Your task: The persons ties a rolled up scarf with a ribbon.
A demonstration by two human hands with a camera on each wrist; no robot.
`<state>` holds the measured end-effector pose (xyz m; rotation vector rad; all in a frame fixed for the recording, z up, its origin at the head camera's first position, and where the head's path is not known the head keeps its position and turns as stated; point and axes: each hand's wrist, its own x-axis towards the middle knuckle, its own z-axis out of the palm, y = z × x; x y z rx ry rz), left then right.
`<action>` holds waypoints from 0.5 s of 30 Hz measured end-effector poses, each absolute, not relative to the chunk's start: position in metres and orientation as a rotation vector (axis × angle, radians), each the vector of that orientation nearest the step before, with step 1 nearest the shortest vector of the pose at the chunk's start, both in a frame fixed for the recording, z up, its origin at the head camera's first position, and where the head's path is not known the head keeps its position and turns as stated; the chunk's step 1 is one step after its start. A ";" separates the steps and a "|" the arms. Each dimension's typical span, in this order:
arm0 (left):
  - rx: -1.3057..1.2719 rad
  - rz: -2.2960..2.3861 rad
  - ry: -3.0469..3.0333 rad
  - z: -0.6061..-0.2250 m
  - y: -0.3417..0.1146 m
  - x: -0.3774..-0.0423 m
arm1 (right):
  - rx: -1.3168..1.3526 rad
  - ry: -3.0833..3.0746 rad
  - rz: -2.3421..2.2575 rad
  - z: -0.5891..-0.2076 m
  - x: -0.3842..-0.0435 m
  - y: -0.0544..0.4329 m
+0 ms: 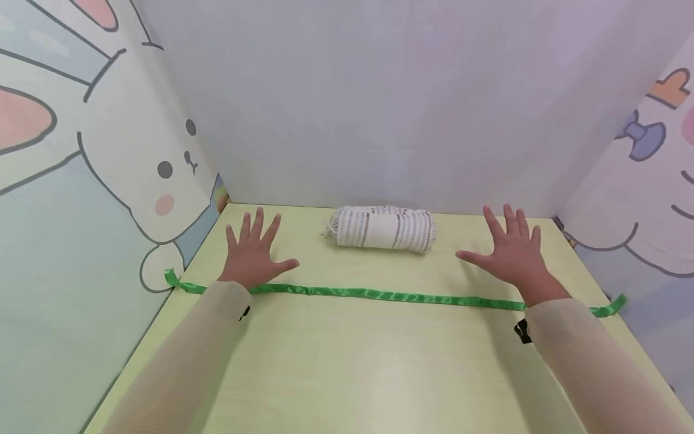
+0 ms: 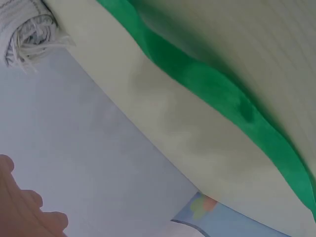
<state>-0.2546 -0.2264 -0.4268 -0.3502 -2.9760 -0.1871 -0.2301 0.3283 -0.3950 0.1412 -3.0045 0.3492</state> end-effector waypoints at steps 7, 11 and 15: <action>-0.462 -0.114 -2.922 -0.430 -0.197 -0.264 | 0.179 -2.987 0.381 -0.401 -0.236 0.307; -0.526 -0.073 -2.921 -0.428 -0.180 -0.271 | 0.203 -2.982 0.390 -0.401 -0.241 0.294; -0.581 -0.035 -2.918 -0.427 -0.167 -0.278 | 0.240 -2.984 0.384 -0.404 -0.249 0.282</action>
